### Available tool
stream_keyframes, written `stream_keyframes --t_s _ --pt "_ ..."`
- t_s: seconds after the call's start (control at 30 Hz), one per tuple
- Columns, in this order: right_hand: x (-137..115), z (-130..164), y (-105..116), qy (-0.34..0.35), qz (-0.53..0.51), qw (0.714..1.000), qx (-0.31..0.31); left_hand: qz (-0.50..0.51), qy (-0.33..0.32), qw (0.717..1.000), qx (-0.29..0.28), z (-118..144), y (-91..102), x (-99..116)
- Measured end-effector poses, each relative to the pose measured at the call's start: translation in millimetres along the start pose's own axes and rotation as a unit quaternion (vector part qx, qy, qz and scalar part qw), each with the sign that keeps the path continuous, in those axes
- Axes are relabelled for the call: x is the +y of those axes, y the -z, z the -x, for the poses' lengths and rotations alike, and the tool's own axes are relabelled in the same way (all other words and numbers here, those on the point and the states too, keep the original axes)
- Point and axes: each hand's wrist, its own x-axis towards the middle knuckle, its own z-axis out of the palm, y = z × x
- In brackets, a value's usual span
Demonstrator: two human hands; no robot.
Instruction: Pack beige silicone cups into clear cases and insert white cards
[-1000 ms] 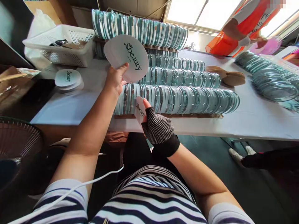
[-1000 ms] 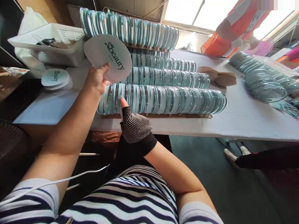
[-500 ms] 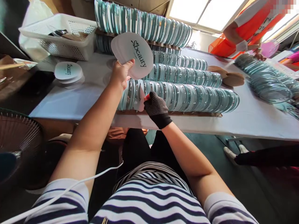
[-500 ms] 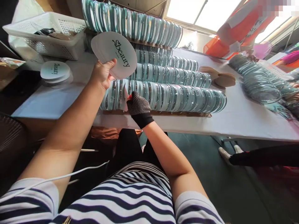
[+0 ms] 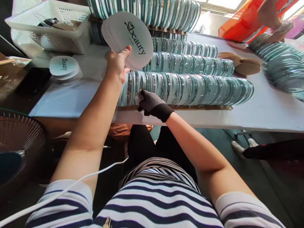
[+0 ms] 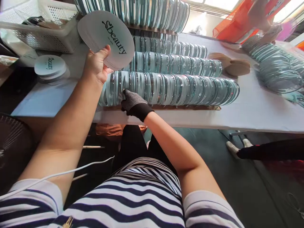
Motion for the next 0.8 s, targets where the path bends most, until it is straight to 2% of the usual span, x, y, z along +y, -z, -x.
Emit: stream_keyframes --t_s 0.03,0.1,0.17,0.23,0.3,0.37,0.43,0.5,0.57,0.63,0.7,0.73,0.77,0.8 --pt "0.0 0.8 0.3 -0.01 -0.113 0.993 -0.03 -0.003 -0.003 1.0 0.001 0.2 -0.2 -0.6" --pt "-1.9 0.7 -2.4 -0.014 -0.309 0.949 -0.063 -0.01 -0.01 1.0 0.004 0.2 -0.3 -2.1" --pt "-4.4 -1.8 -8.1 -0.013 -0.418 0.906 -0.067 -0.015 -0.015 1.0 0.007 0.2 -0.4 -3.2" --pt "-6.4 -5.1 -11.5 -0.033 -0.45 0.889 -0.073 -0.017 -0.016 1.0 0.009 0.5 -0.7 -3.3" --pt "-8.6 -6.9 -8.7 -0.077 -0.456 0.88 -0.107 -0.019 -0.017 1.0 0.012 1.4 -1.3 -2.8" --pt "-11.9 -6.6 -1.1 -0.1 -0.492 0.855 -0.132 -0.026 -0.019 0.999 0.02 2.9 -2.4 -2.2" --pt "-15.4 -5.4 5.2 -0.085 -0.542 0.829 -0.109 -0.033 -0.021 0.999 0.029 5.1 -3.8 -2.4" --pt "-16.1 -4.2 5.8 -0.071 -0.548 0.83 -0.073 -0.029 -0.036 0.998 0.034 6.9 -5.0 -3.8" --pt "-12.3 -2.7 1.7 -0.081 -0.498 0.861 -0.067 -0.014 -0.067 0.997 0.033 6.4 -5.5 -6.5" --pt "-5.9 0.2 -1.7 -0.086 -0.394 0.911 -0.085 -0.002 -0.092 0.995 0.032 2.1 -4.7 -10.2" --pt "-1.1 3.9 0.7 -0.078 -0.206 0.971 -0.097 0.002 -0.093 0.995 0.028 -5.4 -2.9 -14.1" --pt "-0.5 5.2 4.8 -0.064 -0.084 0.99 -0.088 0.005 -0.093 0.995 0.029 -9.0 -1.9 -15.6" --pt "-1.4 5.6 11.0 -0.042 0.038 0.997 -0.061 0.01 -0.098 0.995 0.032 -11.6 -1.0 -16.5" --pt "-3.8 4.9 18.9 -0.005 0.142 0.99 -0.018 0.016 -0.108 0.993 0.034 -12.4 -0.3 -16.5"
